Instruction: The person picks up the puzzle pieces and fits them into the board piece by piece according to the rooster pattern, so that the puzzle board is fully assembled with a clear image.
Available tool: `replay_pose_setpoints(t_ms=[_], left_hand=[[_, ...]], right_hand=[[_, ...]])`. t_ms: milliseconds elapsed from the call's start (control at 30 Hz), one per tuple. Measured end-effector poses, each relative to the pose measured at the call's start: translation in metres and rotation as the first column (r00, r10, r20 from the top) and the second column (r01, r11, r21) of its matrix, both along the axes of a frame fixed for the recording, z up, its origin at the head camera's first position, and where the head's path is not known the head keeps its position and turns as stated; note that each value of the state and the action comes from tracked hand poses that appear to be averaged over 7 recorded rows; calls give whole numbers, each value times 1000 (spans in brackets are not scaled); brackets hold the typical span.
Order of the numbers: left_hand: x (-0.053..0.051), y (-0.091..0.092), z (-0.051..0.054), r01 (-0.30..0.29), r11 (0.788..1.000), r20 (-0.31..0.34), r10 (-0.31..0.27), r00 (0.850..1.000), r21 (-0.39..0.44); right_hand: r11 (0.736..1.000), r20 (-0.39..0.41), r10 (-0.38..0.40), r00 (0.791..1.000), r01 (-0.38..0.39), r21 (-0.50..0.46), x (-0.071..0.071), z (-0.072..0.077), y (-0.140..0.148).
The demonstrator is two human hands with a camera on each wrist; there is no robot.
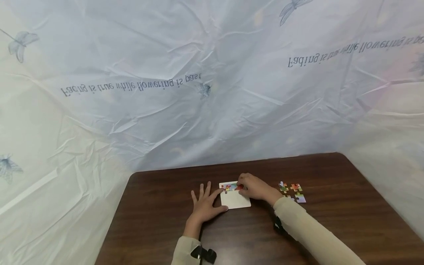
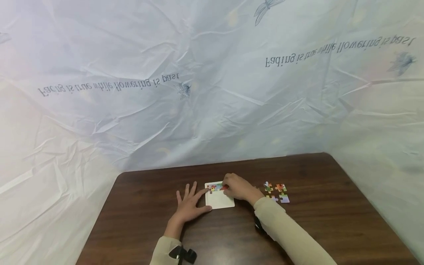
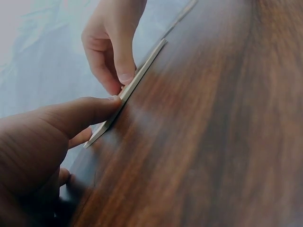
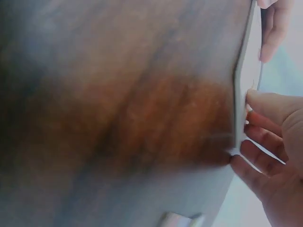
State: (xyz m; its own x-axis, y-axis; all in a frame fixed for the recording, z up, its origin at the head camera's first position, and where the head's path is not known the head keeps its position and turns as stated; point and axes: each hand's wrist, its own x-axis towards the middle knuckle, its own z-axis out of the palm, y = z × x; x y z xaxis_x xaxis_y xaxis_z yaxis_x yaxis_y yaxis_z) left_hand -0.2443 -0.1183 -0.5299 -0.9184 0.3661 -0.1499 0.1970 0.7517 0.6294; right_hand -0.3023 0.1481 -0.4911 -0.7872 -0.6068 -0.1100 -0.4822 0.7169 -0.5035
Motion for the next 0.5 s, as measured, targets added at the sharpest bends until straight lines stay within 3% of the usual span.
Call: replay_pose_setpoints(t_ms=[133,333,500], left_hand=[[1,-1,-1,-3,1000,4,3,1000,0],[0,-1,-1,-3,1000,-4,3,1000,15],[1,0,-1,1,1000,-1,-1,1000,18]], right_hand=[[1000,29,16,999,-16,6,-1,2,-2],[999,17,-32,999,32,-1,-1,1,-3],[995,4,-50,999,50,-90,2,2,-1]])
